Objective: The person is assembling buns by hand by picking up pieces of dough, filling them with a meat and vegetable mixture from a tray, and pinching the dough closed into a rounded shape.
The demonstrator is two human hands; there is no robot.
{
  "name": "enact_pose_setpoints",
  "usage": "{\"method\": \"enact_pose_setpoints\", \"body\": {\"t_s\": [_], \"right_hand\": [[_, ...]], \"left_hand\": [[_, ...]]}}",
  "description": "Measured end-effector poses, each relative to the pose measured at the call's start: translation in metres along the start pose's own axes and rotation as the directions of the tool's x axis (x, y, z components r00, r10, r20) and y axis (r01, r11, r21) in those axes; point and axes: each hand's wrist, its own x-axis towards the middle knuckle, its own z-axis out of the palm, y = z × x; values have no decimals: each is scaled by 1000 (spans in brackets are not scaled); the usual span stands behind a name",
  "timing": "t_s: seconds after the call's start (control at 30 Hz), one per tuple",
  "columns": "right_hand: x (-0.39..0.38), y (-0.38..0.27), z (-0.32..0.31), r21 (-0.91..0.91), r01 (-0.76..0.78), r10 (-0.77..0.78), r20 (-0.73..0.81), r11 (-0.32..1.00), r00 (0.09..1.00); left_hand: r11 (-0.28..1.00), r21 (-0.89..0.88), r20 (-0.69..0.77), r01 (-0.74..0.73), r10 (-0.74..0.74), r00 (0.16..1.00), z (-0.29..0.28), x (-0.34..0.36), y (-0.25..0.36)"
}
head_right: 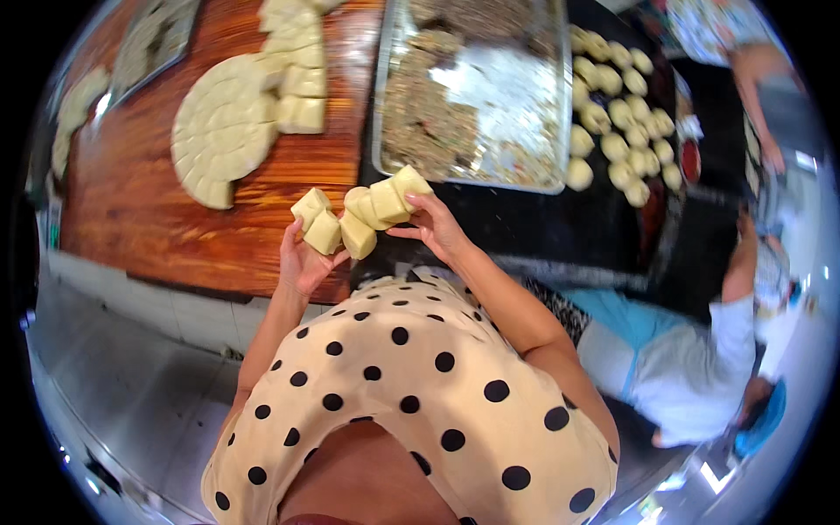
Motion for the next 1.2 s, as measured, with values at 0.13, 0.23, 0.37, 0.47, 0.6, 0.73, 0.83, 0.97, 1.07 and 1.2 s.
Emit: {"method": "enact_pose_setpoints", "body": {"t_s": [0.13,0.23,0.37,0.47,0.6,0.73,0.83,0.97,1.07,1.2], "right_hand": [[-58,8,-83,269,215,-120,-328,939,937],[-66,13,-140,97,458,-339,-541,884,769],[-72,13,-212,-307,417,-498,-705,856,504],[-84,18,-257,-862,74,-828,-453,501,331],[-94,3,-265,-830,-58,-740,-525,555,421],[-104,8,-276,-829,129,-792,-456,544,405],[-104,5,-297,-849,50,-791,-467,526,396],[-119,-15,-287,-960,-9,-931,-275,281,239],[-107,-46,-211,-909,244,-911,-252,339,326],[-31,-51,-74,-776,422,-686,-19,469,727]], "left_hand": [[985,39,88,168,-171,981,29,55,-77],[975,127,-107,182,-169,980,34,106,-130],[878,385,-375,282,-131,918,26,132,-144],[783,569,-345,252,-51,937,17,123,-134],[705,657,-465,267,101,879,31,103,-136],[533,839,-281,111,249,927,35,87,-121],[513,848,-137,-137,461,877,37,84,-81],[333,888,-65,-318,774,630,41,93,-12],[561,677,-238,-476,779,580,31,124,53],[705,300,-501,-642,690,523,37,166,102]]}}
